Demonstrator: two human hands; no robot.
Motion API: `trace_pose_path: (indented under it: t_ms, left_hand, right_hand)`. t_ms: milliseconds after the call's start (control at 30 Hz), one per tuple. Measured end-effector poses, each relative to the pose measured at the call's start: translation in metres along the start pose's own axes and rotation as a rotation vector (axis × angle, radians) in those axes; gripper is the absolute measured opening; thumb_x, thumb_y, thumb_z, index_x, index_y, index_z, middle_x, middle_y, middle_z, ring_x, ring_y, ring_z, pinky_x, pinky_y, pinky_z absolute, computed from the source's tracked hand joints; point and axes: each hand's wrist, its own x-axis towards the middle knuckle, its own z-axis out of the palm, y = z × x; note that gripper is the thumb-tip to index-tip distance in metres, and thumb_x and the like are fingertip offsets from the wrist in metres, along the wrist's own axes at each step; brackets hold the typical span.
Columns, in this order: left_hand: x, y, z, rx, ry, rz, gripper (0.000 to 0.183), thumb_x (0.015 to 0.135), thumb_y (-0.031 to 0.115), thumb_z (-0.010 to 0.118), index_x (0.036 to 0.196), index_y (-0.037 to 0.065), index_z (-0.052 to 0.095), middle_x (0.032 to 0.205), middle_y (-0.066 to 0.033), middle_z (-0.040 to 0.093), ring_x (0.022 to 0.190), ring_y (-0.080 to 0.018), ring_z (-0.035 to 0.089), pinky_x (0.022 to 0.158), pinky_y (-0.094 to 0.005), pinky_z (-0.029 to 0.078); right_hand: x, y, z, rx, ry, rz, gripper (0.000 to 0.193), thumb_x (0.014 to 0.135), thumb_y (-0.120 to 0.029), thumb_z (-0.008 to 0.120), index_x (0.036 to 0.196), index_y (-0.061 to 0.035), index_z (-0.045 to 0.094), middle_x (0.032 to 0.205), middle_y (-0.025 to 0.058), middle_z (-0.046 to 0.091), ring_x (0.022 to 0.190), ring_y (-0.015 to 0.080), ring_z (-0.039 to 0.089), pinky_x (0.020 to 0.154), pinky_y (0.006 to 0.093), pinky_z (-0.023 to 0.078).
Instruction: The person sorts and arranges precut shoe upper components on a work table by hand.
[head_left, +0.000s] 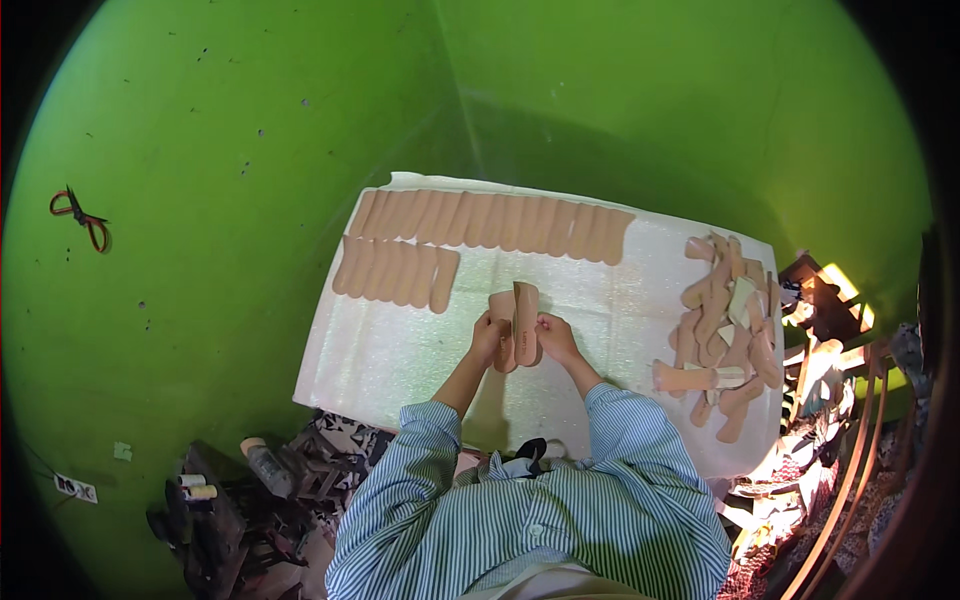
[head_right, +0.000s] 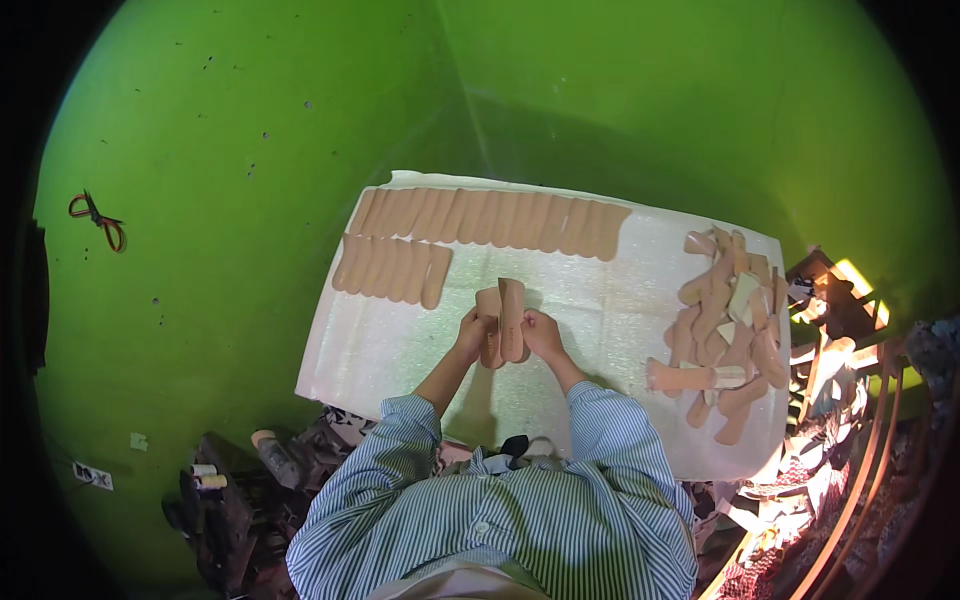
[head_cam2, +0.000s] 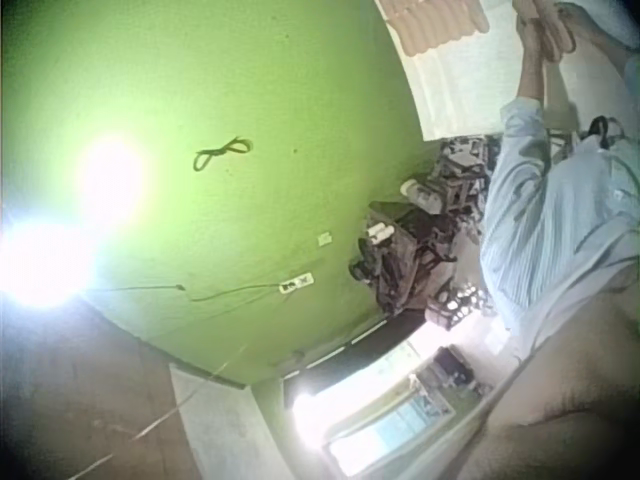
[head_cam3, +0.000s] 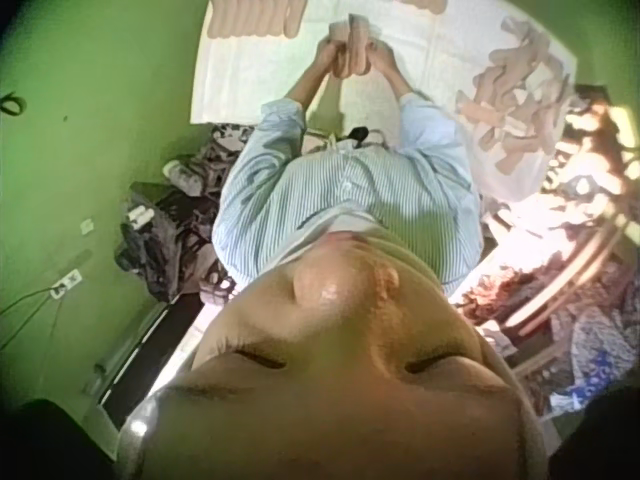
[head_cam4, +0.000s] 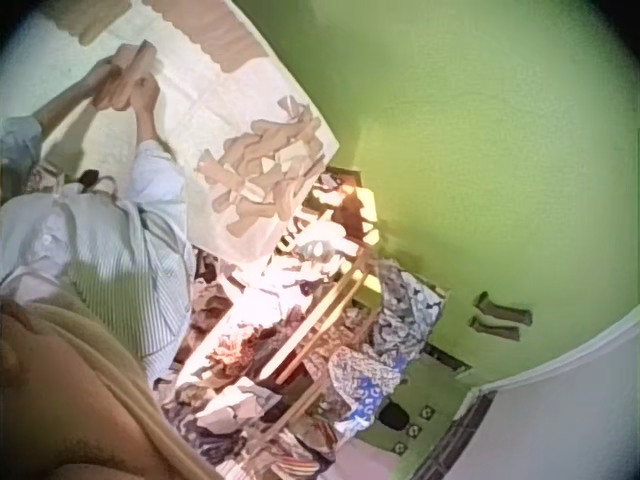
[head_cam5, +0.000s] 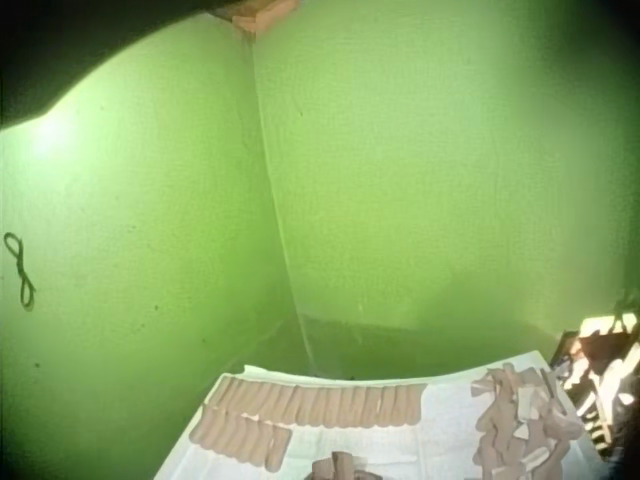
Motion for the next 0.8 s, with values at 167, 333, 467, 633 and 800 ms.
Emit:
trace_pose_path:
  t_ms: [167, 333, 467, 633, 800]
  left_hand:
    - [-0.011, 0.005, -0.060, 0.048, 0.136, -0.012, 0.027, 0.070, 0.003, 0.045, 0.096, -0.002, 0.049, 0.081, -0.0079, 0.053, 0.067, -0.0147, 0.051, 0.059, -0.0266, 0.043]
    - [-0.017, 0.016, -0.092, 0.133, 0.192, 0.126, 0.030, 0.070, 0.005, 0.045, 0.099, -0.003, 0.049, 0.085, -0.0086, 0.054, 0.074, -0.0140, 0.052, 0.065, -0.0259, 0.043]
    - [-0.012, 0.020, -0.097, 0.066, 0.314, 0.228, 0.029, 0.070, 0.003, 0.042, 0.098, -0.002, 0.049, 0.084, -0.0083, 0.054, 0.074, -0.0141, 0.052, 0.064, -0.0257, 0.043]
    - [-0.015, 0.036, -0.089, -0.145, 0.250, 0.252, 0.028, 0.071, 0.000, 0.039, 0.097, 0.000, 0.048, 0.077, -0.0048, 0.051, 0.061, -0.0089, 0.048, 0.051, -0.0206, 0.040]
    - [-0.007, 0.028, -0.092, -0.046, 0.242, 0.249, 0.028, 0.071, 0.001, 0.039, 0.097, -0.001, 0.047, 0.081, -0.0042, 0.051, 0.067, -0.0088, 0.047, 0.057, -0.0215, 0.040]
  right_hand:
    - [0.025, -0.011, 0.058, -0.017, -0.011, -0.009, 0.015, 0.075, -0.010, 0.047, 0.083, -0.0005, 0.056, 0.067, 0.0095, 0.057, 0.061, 0.0142, 0.053, 0.058, 0.0268, 0.042]
    - [0.061, -0.029, 0.106, 0.044, 0.092, -0.033, 0.015, 0.075, -0.007, 0.047, 0.086, -0.0015, 0.055, 0.068, 0.0089, 0.058, 0.061, 0.0146, 0.054, 0.058, 0.0266, 0.043]
    - [0.087, -0.034, 0.125, -0.088, 0.213, 0.011, 0.015, 0.074, -0.009, 0.049, 0.086, -0.0024, 0.056, 0.072, 0.0113, 0.060, 0.067, 0.0189, 0.058, 0.062, 0.0300, 0.045]
    - [0.094, -0.050, 0.126, -0.198, 0.155, 0.184, 0.017, 0.072, -0.015, 0.051, 0.085, -0.0042, 0.057, 0.077, 0.0139, 0.061, 0.072, 0.0260, 0.059, 0.065, 0.0330, 0.045]
    - [0.097, -0.061, 0.130, -0.220, 0.217, 0.216, 0.020, 0.070, -0.016, 0.053, 0.086, -0.0058, 0.060, 0.082, 0.0137, 0.061, 0.076, 0.0273, 0.060, 0.066, 0.0344, 0.046]
